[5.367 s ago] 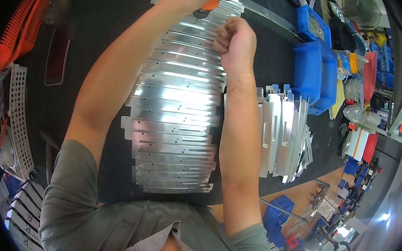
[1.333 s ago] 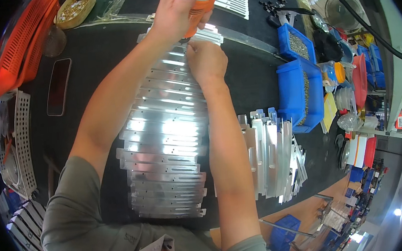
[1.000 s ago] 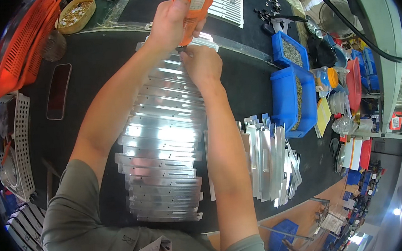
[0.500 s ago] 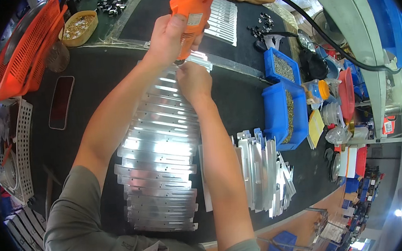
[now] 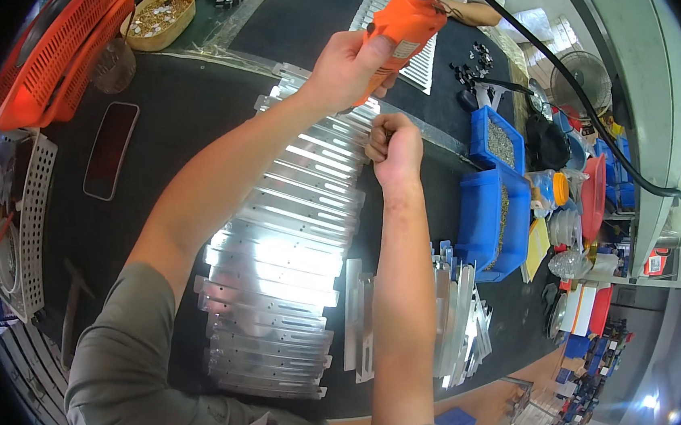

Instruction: Assembling small metal components onto metal strips using an electric screwdriver.

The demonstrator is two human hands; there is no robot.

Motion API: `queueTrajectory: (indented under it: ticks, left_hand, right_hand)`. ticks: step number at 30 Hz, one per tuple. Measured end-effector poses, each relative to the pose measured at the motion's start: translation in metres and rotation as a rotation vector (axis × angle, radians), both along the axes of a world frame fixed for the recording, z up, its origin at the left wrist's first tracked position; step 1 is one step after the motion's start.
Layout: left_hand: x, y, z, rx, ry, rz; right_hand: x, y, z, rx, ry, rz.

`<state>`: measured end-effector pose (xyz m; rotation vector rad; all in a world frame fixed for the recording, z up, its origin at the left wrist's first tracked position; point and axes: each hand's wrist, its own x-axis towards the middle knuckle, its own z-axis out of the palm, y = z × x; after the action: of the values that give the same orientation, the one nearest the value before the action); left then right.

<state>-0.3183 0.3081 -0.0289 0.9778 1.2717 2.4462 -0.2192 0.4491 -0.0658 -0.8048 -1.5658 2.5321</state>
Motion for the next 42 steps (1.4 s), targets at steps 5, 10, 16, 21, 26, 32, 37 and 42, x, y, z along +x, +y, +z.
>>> queueTrajectory:
  ticks: [5,10,16,21,26,32,37,42]
  left_hand:
    - [0.0,0.002,-0.003,0.009,-0.026,0.008]
    - [0.001,0.002,-0.004,-0.054,-0.022,0.067]
    - [-0.001,0.005,-0.004,-0.073,0.022,0.044]
    - [-0.007,0.007,-0.002,-0.146,0.046,0.054]
    - [-0.01,0.006,-0.003,-0.158,-0.014,0.079]
    - [-0.005,0.0,0.0,-0.131,-0.018,0.038]
    - [0.002,-0.002,0.006,-0.051,0.006,0.028]
    - [0.006,-0.003,0.012,-0.044,0.015,0.027]
  right_hand:
    - [-0.002,-0.016,-0.015,1.031,0.001,-0.031]
    - [0.005,-0.031,-0.017,1.475,-0.11,0.17]
    - [0.003,-0.038,-0.008,1.574,-0.16,0.217]
    - [-0.005,-0.039,-0.003,1.655,-0.221,0.309]
    - [-0.013,-0.042,-0.002,1.493,-0.177,0.291]
    - [-0.016,-0.04,-0.012,1.45,-0.157,0.276]
    - [-0.016,-0.045,-0.007,1.438,-0.103,0.274]
    - [-0.016,-0.04,-0.011,1.469,-0.062,0.295]
